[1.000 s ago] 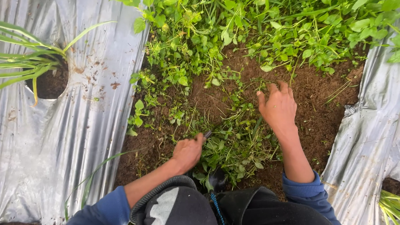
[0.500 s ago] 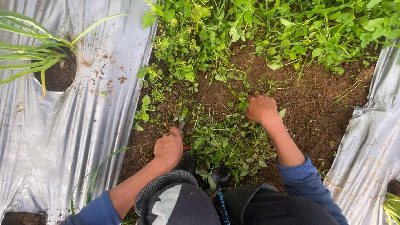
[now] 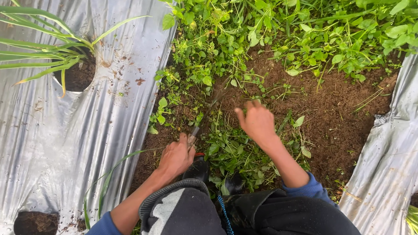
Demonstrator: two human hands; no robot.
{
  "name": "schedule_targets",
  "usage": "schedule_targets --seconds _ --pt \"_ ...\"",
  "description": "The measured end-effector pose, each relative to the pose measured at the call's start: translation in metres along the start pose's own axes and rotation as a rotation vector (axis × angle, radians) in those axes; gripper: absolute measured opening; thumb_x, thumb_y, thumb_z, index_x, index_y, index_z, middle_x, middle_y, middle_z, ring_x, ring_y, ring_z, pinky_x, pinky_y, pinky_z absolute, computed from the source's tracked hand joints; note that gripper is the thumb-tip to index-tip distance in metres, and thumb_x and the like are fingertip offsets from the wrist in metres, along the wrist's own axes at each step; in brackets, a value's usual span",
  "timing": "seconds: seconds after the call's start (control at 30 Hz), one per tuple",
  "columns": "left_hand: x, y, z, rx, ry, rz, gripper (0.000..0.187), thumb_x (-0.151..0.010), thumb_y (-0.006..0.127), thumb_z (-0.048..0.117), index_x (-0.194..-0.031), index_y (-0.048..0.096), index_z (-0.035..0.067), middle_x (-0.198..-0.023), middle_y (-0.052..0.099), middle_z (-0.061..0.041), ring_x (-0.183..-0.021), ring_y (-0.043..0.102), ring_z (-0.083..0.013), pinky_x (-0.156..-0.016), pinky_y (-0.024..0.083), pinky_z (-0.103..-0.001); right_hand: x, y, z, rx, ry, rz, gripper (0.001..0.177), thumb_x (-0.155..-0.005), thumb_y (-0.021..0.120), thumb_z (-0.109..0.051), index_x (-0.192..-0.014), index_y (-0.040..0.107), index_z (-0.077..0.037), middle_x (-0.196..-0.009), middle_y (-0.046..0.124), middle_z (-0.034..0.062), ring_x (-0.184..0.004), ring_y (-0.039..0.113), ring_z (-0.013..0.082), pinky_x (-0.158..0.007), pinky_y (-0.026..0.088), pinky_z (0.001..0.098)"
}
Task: The person uses a sickle to cut weeds growing between rows of crops covered with plastic mulch. They repeatedly slice the vegetation near the ground and pull the cut weeds away with their hands.
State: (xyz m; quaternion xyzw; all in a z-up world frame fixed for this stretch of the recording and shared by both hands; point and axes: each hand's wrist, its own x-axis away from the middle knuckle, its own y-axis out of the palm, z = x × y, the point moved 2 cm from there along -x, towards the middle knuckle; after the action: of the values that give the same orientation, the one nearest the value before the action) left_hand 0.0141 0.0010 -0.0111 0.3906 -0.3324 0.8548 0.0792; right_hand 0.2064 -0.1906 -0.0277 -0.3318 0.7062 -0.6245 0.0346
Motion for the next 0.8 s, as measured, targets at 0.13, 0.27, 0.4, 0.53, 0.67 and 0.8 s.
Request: schedule_targets --seconds 0.13,0.27,0.4,0.53,0.67,0.8 --pt "0.004 -0.010 0.007 0.029 -0.028 0.055 0.057 -0.096 0.049 0.028 -0.137 0.044 -0.010 -0.088 0.071 -0.032 -0.096 0.072 -0.0550 -0.087 0.052 -0.067 -0.014 0.045 -0.047 0.089 -0.026 -0.156 0.081 -0.104 0.047 -0.064 -0.124 0.066 0.012 -0.108 0.072 0.0331 -0.090 0.078 0.0402 -0.072 0.063 0.0510" --pt "0.003 -0.016 0.012 -0.017 -0.043 0.076 0.053 -0.097 0.049 0.033 -0.134 0.046 -0.005 -0.089 0.073 -0.030 -0.098 0.072 -0.0533 -0.092 0.051 -0.064 -0.041 0.157 -0.023 0.294 -0.087 -0.144 0.058 -0.101 0.049 -0.045 -0.120 0.066 0.008 -0.090 0.076 0.0193 -0.079 0.078 0.0326 -0.062 0.062 0.0442" --pt "0.007 -0.021 0.005 0.171 -0.150 0.014 0.051 -0.098 0.054 0.035 -0.134 0.044 -0.001 -0.099 0.072 -0.032 -0.105 0.069 -0.0549 -0.092 0.050 -0.064 -0.041 0.149 0.005 0.109 -0.196 -0.198 0.027 -0.094 0.055 -0.007 -0.090 0.079 0.005 -0.078 0.077 0.0249 -0.076 0.078 0.0397 -0.062 0.063 0.0487" --pt "0.007 -0.016 -0.018 0.100 -0.190 -0.100 0.064 -0.102 0.053 0.043 -0.147 0.037 0.000 -0.115 0.065 -0.036 -0.118 0.062 -0.0566 -0.093 0.051 -0.067 -0.039 0.096 0.040 -0.069 -0.073 -0.205 0.027 -0.092 0.056 -0.001 -0.078 0.078 0.007 -0.070 0.071 0.0298 -0.068 0.076 0.0432 -0.056 0.062 0.0497" --pt "0.013 -0.002 -0.031 0.035 -0.087 -0.320 0.064 -0.106 0.038 0.050 -0.148 0.045 0.002 -0.129 0.063 -0.034 -0.129 0.056 -0.0542 -0.105 0.046 -0.066 -0.026 0.028 0.085 -0.035 0.179 -0.180 0.022 -0.091 0.061 -0.001 -0.084 0.078 0.010 -0.073 0.070 0.0353 -0.071 0.074 0.0487 -0.057 0.062 0.0550" --pt "0.004 0.011 0.000 -0.134 0.071 -0.338 0.058 -0.107 0.034 0.049 -0.142 0.051 0.007 -0.123 0.068 -0.028 -0.123 0.063 -0.0494 -0.104 0.047 -0.063 -0.003 -0.010 0.131 0.040 0.337 -0.159 0.034 -0.100 0.059 -0.018 -0.110 0.077 0.010 -0.089 0.073 0.0367 -0.094 0.073 0.0551 -0.080 0.060 0.0691"
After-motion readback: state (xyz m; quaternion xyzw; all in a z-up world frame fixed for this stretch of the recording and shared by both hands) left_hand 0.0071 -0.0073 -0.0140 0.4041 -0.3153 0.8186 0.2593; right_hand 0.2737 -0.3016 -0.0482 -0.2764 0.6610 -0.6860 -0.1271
